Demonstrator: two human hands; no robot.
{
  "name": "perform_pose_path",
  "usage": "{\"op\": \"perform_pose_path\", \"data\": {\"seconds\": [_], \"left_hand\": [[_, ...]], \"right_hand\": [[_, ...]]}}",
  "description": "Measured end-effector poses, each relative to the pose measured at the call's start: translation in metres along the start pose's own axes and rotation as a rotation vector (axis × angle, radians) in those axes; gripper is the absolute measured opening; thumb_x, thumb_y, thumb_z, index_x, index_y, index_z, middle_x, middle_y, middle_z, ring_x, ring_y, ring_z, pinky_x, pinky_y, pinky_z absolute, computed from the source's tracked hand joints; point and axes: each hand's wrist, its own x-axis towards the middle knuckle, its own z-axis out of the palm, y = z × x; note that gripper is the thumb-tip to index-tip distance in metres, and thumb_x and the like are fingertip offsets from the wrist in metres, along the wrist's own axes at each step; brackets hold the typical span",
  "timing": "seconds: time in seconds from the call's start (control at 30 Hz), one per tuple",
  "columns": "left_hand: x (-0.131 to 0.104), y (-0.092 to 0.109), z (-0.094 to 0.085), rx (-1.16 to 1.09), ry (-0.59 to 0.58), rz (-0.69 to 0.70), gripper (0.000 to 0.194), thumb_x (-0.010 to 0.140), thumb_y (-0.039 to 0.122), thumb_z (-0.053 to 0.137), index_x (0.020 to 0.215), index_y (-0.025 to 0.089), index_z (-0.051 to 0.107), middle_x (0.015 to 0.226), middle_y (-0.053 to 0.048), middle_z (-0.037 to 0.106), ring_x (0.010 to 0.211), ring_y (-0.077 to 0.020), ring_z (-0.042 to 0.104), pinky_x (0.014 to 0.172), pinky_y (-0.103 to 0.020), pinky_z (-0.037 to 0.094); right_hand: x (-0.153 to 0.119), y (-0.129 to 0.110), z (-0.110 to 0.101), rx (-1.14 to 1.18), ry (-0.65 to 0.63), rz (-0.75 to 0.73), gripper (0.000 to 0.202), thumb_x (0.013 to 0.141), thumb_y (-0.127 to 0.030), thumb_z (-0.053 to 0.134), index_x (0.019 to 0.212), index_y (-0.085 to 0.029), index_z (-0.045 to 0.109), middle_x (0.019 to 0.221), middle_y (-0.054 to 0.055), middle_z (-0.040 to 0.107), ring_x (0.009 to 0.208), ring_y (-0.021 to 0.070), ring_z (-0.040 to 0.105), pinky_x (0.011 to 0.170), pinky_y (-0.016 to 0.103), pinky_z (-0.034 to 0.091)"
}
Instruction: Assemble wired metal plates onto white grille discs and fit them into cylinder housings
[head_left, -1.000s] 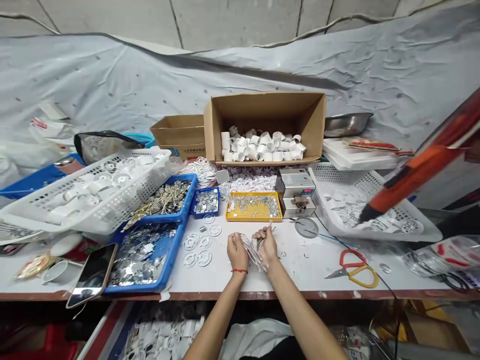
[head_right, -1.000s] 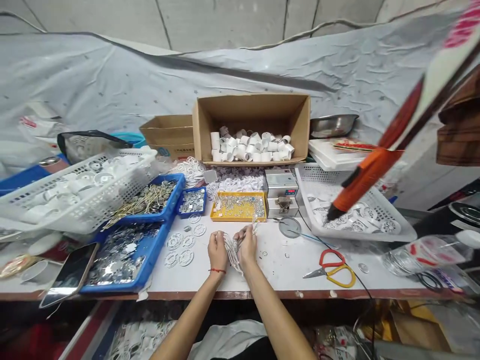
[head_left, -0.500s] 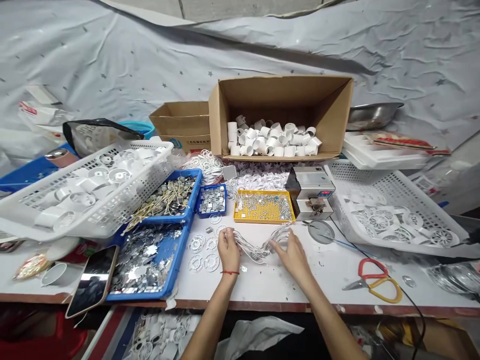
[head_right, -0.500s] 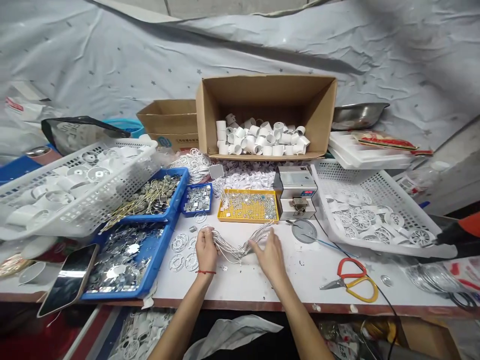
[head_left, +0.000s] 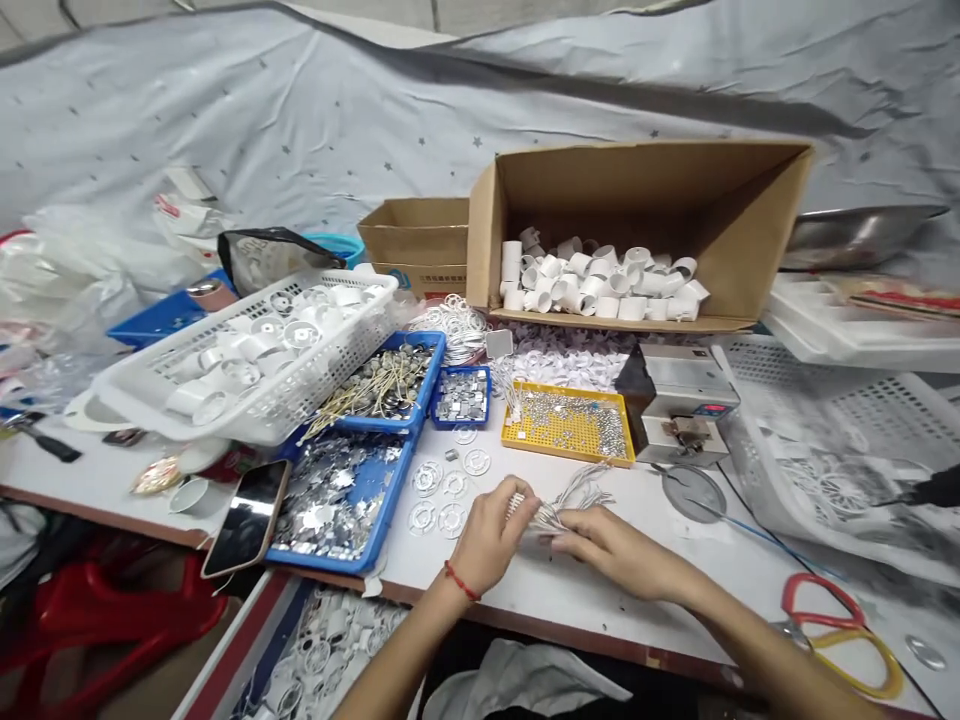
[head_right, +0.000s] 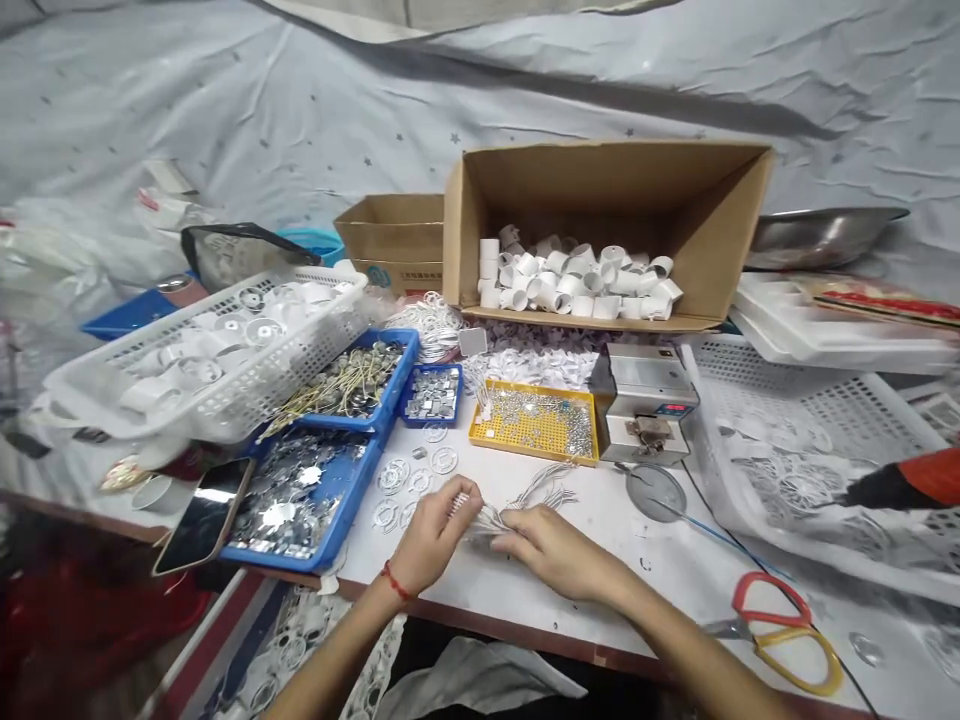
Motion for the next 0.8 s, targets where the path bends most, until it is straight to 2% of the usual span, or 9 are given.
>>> {"op": "perform_pose_path", "data": {"seconds": [0.07,0.13,0.17,0.23,0.33,0.43,0.53,0.67,0.8], "left_hand": [[-0.010,-0.008,-0.002,-0.130,-0.062,-0.098,0.029,0.087,0.047,0.055,0.080,0.019,0.059,0.059,0.004,0.050,0.051,-0.0095,0.045,0.051,-0.023,0.034],[-0.016,-0.017,0.001,-0.355,-0.065,-0.216,0.042,0.085,0.058,0.054,0.094,0.017,0.059,0.054,0.007,0.044,0.042,-0.0071,0.038,0.043,-0.021,0.030],[-0.018,-0.020,0.004,-0.466,-0.040,-0.259,0.049,0.082,0.062,0.056,0.104,0.017,0.056,0.055,0.007,0.044,0.041,-0.0071,0.040,0.042,-0.020,0.032],[-0.020,-0.025,0.009,-0.617,0.058,-0.298,0.060,0.074,0.061,0.067,0.113,0.019,0.050,0.064,0.005,0.053,0.049,-0.0099,0.053,0.046,-0.022,0.044],[-0.020,-0.027,0.013,-0.666,0.213,-0.277,0.054,0.066,0.049,0.079,0.100,0.020,0.050,0.078,0.002,0.060,0.067,-0.0140,0.064,0.062,-0.028,0.057],[-0.021,-0.030,0.012,-0.623,0.231,-0.278,0.043,0.068,0.049,0.077,0.091,0.017,0.057,0.073,0.000,0.062,0.070,-0.0156,0.065,0.067,-0.032,0.060],[-0.023,-0.033,0.010,-0.484,0.233,-0.277,0.037,0.071,0.046,0.073,0.090,0.015,0.065,0.082,-0.006,0.071,0.076,-0.0200,0.069,0.068,-0.033,0.061],[-0.027,-0.037,0.013,-0.122,0.250,-0.102,0.024,0.081,0.033,0.060,0.097,0.017,0.066,0.092,-0.007,0.075,0.085,-0.0199,0.072,0.078,-0.031,0.059],[-0.027,-0.046,0.019,0.161,0.266,0.010,0.016,0.085,0.023,0.049,0.097,0.020,0.059,0.078,-0.001,0.073,0.072,-0.0157,0.072,0.068,-0.026,0.057]], "right_hand": [[-0.005,-0.004,-0.008,-0.132,-0.046,-0.031,0.036,0.094,-0.042,0.045,0.065,-0.021,0.046,0.062,-0.003,0.050,0.061,0.0135,0.048,0.060,0.025,0.034],[-0.005,-0.007,-0.009,-0.220,-0.010,-0.041,0.037,0.096,-0.040,0.041,0.065,-0.021,0.044,0.060,-0.003,0.049,0.059,0.0133,0.046,0.059,0.026,0.031],[-0.003,-0.008,-0.007,-0.257,0.032,-0.038,0.037,0.097,-0.040,0.038,0.065,-0.021,0.044,0.060,-0.002,0.050,0.058,0.0135,0.045,0.058,0.026,0.030],[0.000,-0.006,0.000,-0.325,0.106,-0.019,0.036,0.098,-0.038,0.034,0.068,-0.022,0.047,0.060,-0.002,0.052,0.057,0.0144,0.046,0.057,0.026,0.028],[0.001,0.000,0.010,-0.436,0.135,0.006,0.031,0.098,-0.036,0.033,0.078,-0.023,0.053,0.063,0.000,0.059,0.058,0.0172,0.053,0.057,0.026,0.028],[-0.002,0.003,0.014,-0.555,0.129,0.021,0.029,0.099,-0.033,0.033,0.090,-0.023,0.059,0.070,0.004,0.067,0.063,0.0209,0.061,0.056,0.027,0.029],[-0.005,0.004,0.012,-0.644,0.123,0.027,0.028,0.099,-0.032,0.035,0.104,-0.023,0.061,0.080,0.006,0.073,0.067,0.0229,0.066,0.056,0.027,0.030],[-0.003,0.003,0.014,-0.738,0.095,0.006,0.025,0.099,-0.028,0.038,0.108,-0.023,0.060,0.091,0.005,0.074,0.073,0.0216,0.069,0.054,0.027,0.028],[0.002,-0.003,0.022,-0.933,0.024,-0.029,0.022,0.093,-0.011,0.043,0.101,-0.020,0.061,0.083,0.003,0.072,0.069,0.0183,0.066,0.050,0.028,0.021]]}}
